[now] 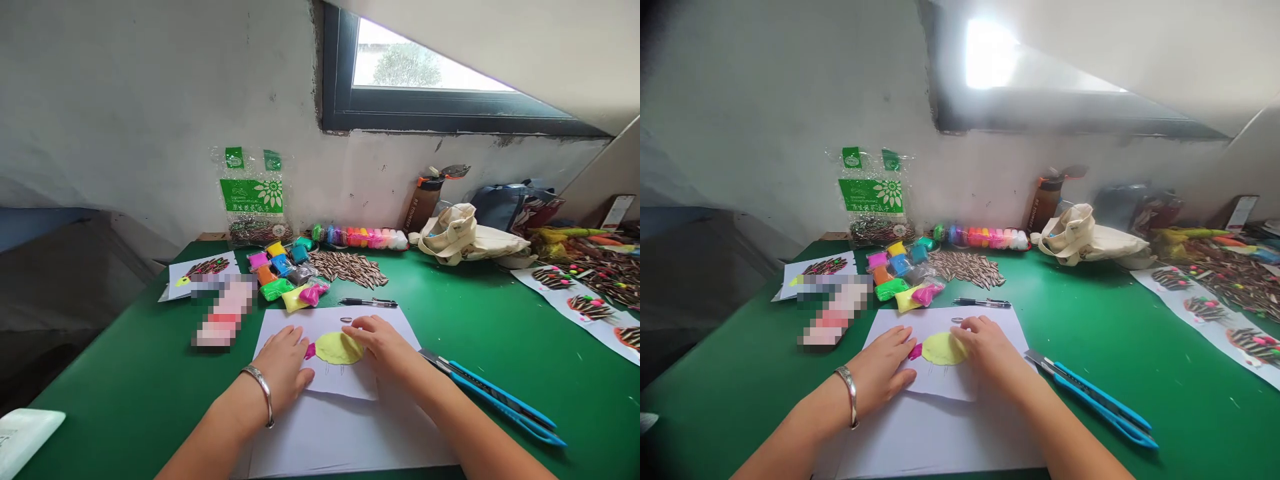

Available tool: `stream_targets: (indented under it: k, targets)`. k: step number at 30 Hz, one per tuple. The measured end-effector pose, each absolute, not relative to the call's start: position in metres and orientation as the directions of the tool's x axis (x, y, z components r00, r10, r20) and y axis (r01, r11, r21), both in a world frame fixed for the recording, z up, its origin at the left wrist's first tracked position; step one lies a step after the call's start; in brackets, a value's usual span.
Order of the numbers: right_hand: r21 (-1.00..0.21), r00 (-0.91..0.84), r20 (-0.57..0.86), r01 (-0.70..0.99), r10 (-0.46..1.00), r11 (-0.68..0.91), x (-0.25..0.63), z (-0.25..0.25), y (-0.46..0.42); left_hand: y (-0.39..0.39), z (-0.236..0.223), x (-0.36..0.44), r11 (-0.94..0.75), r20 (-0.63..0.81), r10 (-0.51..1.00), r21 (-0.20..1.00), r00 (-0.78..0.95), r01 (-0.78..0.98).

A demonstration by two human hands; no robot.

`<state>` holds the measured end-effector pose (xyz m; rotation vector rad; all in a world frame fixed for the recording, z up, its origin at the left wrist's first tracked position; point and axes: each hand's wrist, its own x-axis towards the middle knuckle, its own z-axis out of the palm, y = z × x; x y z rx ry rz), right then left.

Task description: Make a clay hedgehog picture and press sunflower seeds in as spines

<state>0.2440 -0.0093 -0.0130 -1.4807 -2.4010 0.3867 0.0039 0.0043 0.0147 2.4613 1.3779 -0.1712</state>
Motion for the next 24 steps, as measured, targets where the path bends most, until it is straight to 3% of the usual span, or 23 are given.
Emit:
stream_targets:
  k: [7,13,24]
  targets:
    - [-0.373,-0.455,0.080,0.811,0.887,0.450,0.247,-0.015,-0.009,0.004,0.018,0.003,-0.468,-0.285,0.807,0.227,0.517,0.854]
    - [-0.469,-0.412,0.118,0.779,0.903,0.417,0.249,-0.012,-0.011,0.005,0.026,0.001,-0.498,-0.306,0.773,0.252,0.556,0.830]
    - [-0.451,-0.449,0.138,0.765,0.883,0.459,0.252,-0.021,-0.008,-0.001,0.017,0.006,-0.518,-0.272,0.793,0.168,0.544,0.839]
